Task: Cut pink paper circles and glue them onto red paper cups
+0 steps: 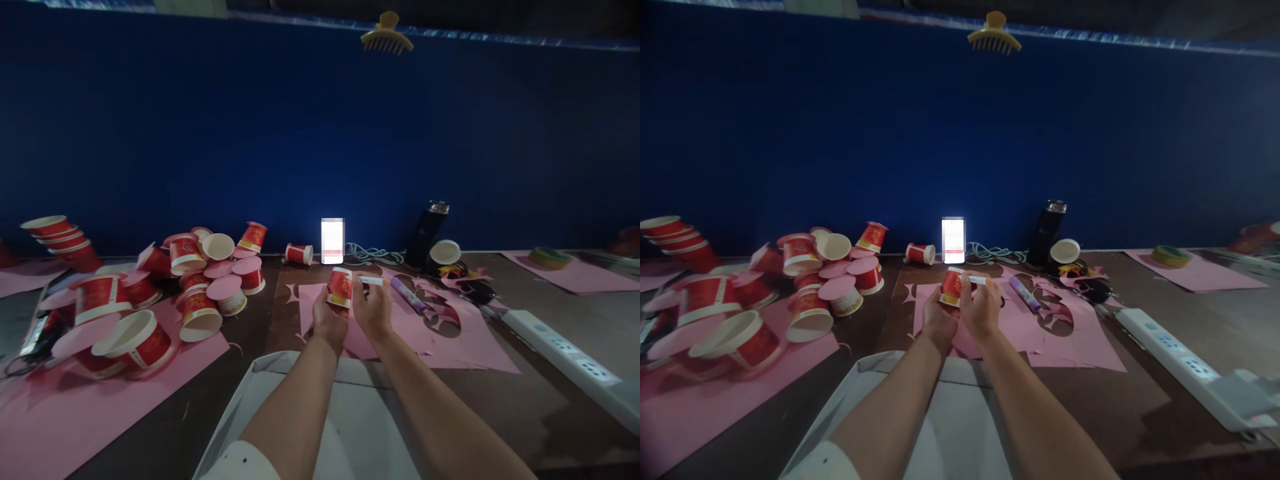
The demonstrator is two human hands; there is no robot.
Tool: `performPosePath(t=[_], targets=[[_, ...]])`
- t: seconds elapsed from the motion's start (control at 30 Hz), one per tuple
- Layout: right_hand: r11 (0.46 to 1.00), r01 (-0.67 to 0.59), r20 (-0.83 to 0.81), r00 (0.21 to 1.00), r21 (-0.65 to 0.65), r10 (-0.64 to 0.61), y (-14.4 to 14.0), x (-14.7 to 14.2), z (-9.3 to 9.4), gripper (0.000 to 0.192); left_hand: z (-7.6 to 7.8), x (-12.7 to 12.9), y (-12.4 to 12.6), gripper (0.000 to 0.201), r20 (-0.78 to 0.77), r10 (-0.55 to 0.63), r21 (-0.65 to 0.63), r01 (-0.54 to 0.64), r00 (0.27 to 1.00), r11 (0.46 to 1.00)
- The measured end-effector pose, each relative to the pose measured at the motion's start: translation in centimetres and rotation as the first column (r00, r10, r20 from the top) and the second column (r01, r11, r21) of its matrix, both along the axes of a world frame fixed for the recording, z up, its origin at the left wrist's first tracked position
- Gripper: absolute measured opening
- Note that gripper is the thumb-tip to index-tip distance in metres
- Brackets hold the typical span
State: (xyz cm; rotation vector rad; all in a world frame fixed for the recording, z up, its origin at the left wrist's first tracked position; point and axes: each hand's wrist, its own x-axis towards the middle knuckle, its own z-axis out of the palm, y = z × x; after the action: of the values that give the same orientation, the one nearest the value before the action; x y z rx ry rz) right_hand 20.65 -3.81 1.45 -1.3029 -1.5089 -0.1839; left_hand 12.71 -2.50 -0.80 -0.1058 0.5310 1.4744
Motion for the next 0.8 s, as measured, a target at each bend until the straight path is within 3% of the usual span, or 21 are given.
performPosePath(t=[0.63,0.8], targets=[[0.999,0.054,0.032,0.998,-0.007,-0.053,0.05,-0.3,-0.57,0.037,-0.47,-0.07,0.2,0.027,-0.052,-0.038,0.068,0.042,0.998,0.997],[0.998,-0.026,-0.032,0.999,0.048,0.028,-0.15,-0.13,-0.32,0.032,-0.22,0.0,0.23,0.021,-0.032,0.002,0.063,0.0,0.999,0.998]])
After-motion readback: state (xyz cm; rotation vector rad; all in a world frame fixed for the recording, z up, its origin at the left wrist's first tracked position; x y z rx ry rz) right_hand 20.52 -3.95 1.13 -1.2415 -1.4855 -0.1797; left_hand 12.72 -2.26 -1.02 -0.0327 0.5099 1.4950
